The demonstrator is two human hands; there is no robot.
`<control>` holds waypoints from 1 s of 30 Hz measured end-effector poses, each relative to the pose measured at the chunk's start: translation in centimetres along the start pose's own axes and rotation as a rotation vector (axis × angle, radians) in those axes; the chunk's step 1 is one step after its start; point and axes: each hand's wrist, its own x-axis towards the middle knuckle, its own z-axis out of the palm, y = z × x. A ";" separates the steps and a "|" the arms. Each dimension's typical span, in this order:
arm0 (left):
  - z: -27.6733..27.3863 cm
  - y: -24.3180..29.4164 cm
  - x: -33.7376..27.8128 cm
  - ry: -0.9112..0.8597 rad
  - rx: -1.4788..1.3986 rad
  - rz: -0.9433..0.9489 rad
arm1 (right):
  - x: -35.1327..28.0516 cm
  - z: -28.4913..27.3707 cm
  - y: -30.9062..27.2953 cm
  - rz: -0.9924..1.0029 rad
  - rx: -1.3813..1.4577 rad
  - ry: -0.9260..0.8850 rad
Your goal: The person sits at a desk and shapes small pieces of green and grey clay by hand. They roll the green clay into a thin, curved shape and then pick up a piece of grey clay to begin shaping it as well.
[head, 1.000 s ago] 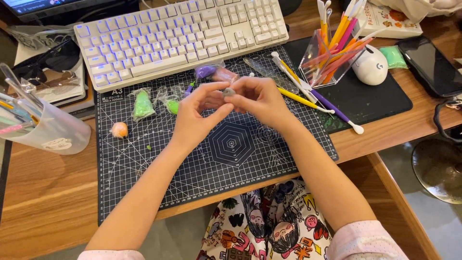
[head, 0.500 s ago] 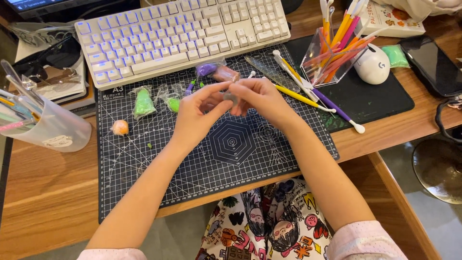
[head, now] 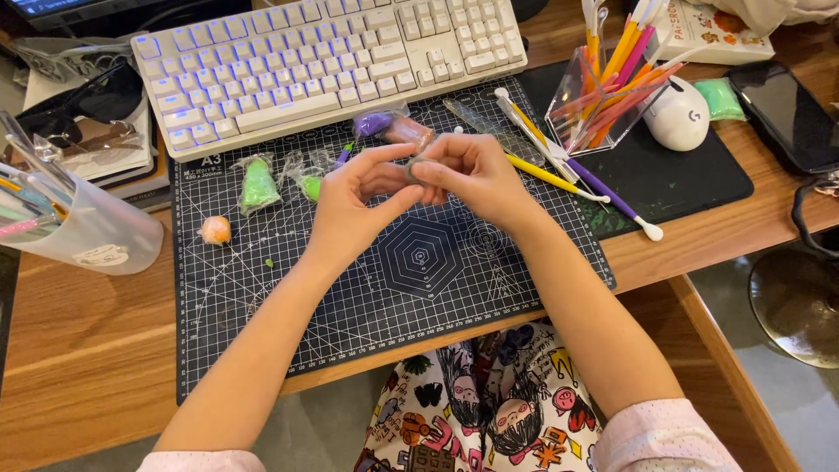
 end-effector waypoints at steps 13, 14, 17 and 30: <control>-0.9 0.2 0.3 0.051 -0.039 -0.037 | 0.0 0.2 -0.3 0.044 -0.025 0.066; -0.9 0.2 0.3 0.038 -0.022 -0.023 | 0.0 0.3 -0.1 0.007 -0.084 0.052; -0.9 0.0 0.2 0.015 0.033 0.017 | 0.1 -0.1 0.5 -0.042 -0.153 0.047; -0.8 -1.1 0.6 0.103 0.123 0.007 | 0.2 -0.1 0.2 0.025 -0.104 0.043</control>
